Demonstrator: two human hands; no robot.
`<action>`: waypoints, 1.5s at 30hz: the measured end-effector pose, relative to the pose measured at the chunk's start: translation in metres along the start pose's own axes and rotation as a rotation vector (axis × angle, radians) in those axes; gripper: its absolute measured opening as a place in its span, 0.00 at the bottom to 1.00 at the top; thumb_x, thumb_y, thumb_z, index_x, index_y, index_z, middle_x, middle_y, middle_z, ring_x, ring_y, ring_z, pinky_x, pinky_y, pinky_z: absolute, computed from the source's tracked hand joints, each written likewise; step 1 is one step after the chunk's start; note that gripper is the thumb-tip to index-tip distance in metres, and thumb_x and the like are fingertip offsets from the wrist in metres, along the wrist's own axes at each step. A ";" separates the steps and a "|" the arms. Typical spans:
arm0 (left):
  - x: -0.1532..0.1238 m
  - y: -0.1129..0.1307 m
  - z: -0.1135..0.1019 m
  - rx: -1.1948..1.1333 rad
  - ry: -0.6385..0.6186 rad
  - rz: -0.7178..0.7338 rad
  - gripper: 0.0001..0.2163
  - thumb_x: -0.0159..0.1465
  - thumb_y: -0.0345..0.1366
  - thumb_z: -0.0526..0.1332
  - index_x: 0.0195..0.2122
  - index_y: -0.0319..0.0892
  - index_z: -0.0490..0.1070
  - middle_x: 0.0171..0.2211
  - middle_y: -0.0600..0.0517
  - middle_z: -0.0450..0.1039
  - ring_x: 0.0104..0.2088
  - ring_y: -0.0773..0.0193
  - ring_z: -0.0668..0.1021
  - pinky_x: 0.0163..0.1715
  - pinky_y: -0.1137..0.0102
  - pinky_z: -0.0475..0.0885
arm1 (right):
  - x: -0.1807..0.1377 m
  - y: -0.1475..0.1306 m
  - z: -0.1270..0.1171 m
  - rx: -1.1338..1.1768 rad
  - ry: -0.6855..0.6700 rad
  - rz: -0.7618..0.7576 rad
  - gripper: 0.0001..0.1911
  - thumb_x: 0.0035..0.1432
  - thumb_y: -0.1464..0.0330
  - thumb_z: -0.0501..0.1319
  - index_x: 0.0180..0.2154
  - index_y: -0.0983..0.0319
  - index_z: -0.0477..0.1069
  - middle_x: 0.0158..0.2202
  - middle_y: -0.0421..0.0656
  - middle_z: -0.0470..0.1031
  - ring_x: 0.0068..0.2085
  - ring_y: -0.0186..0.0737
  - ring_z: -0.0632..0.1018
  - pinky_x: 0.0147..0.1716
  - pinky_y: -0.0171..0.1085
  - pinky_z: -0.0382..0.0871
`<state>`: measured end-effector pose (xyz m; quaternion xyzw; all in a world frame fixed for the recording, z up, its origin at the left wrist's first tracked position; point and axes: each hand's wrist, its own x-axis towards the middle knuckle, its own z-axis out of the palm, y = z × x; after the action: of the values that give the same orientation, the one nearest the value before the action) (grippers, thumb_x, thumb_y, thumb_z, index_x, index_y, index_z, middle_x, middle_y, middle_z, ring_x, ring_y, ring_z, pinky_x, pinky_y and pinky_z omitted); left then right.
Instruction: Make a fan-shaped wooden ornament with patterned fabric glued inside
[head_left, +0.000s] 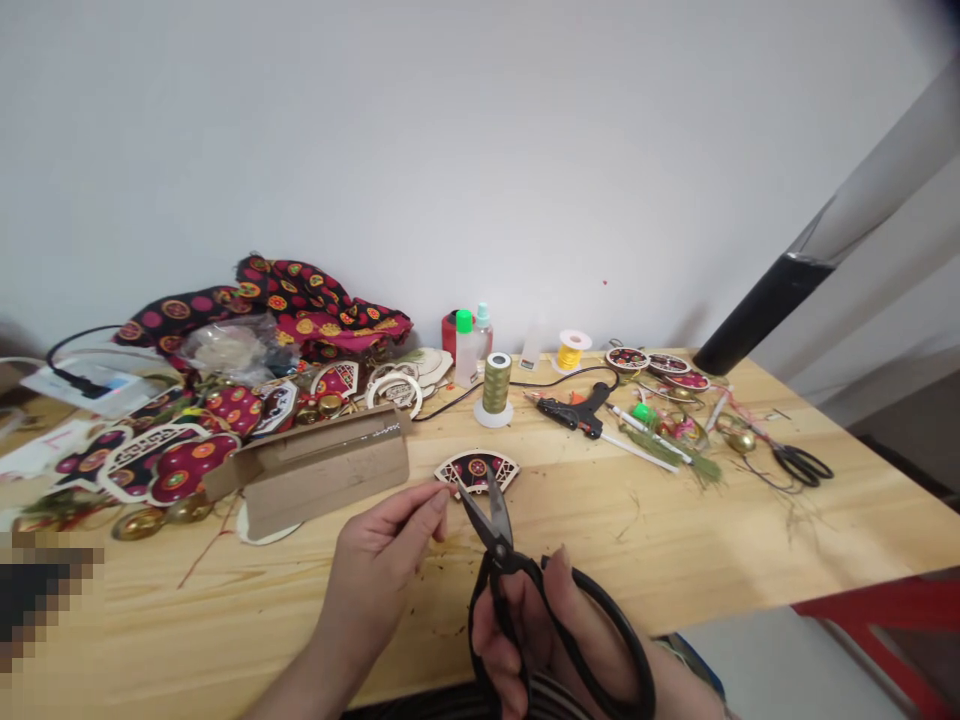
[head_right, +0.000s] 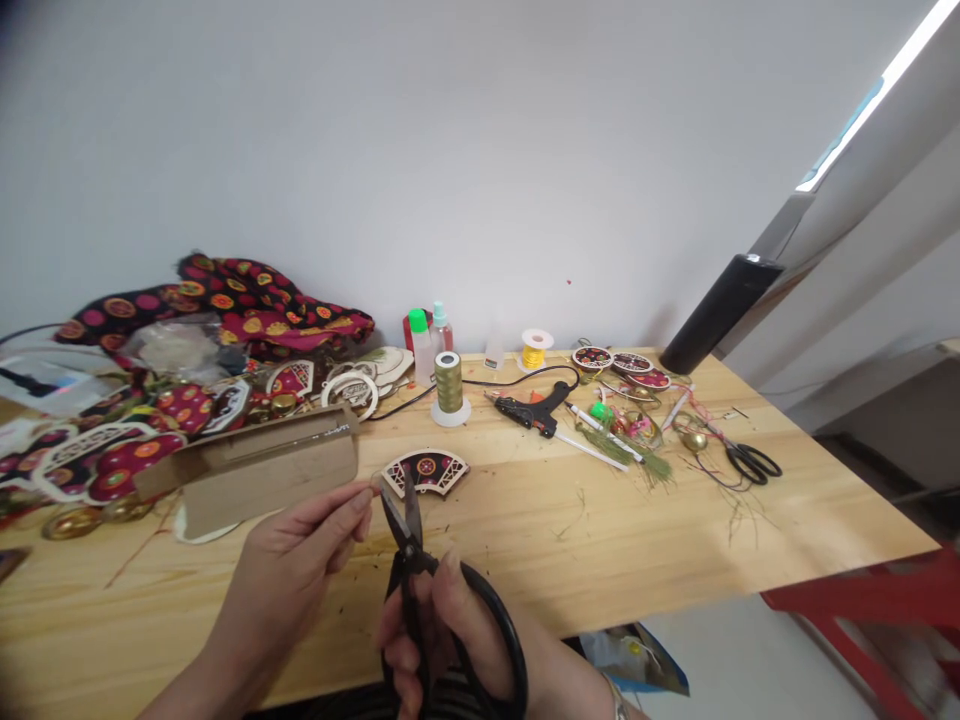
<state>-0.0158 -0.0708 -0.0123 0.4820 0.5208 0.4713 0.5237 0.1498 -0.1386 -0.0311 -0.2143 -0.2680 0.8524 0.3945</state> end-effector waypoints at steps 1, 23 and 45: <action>0.000 0.000 0.000 0.019 0.002 0.013 0.12 0.55 0.44 0.68 0.36 0.43 0.81 0.21 0.56 0.70 0.19 0.73 0.63 0.16 0.77 0.55 | 0.001 -0.001 0.000 -0.002 0.001 0.004 0.42 0.46 0.33 0.50 0.35 0.67 0.69 0.24 0.36 0.61 0.21 0.27 0.66 0.24 0.30 0.68; -0.011 0.013 0.010 0.209 0.062 0.183 0.06 0.53 0.37 0.66 0.32 0.48 0.83 0.32 0.51 0.83 0.32 0.59 0.81 0.36 0.71 0.75 | 0.007 -0.007 0.005 -0.218 0.101 -0.118 0.43 0.49 0.33 0.45 0.33 0.67 0.69 0.23 0.38 0.62 0.21 0.28 0.66 0.24 0.32 0.64; -0.011 0.015 0.012 0.209 0.062 0.194 0.07 0.53 0.37 0.66 0.31 0.48 0.83 0.32 0.50 0.83 0.33 0.56 0.82 0.38 0.68 0.76 | 0.007 -0.011 0.008 -0.306 0.187 -0.080 0.38 0.48 0.34 0.49 0.26 0.64 0.65 0.16 0.32 0.58 0.12 0.22 0.58 0.11 0.26 0.49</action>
<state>-0.0041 -0.0803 0.0035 0.5673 0.5339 0.4775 0.4063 0.1466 -0.1292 -0.0196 -0.3394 -0.3650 0.7616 0.4142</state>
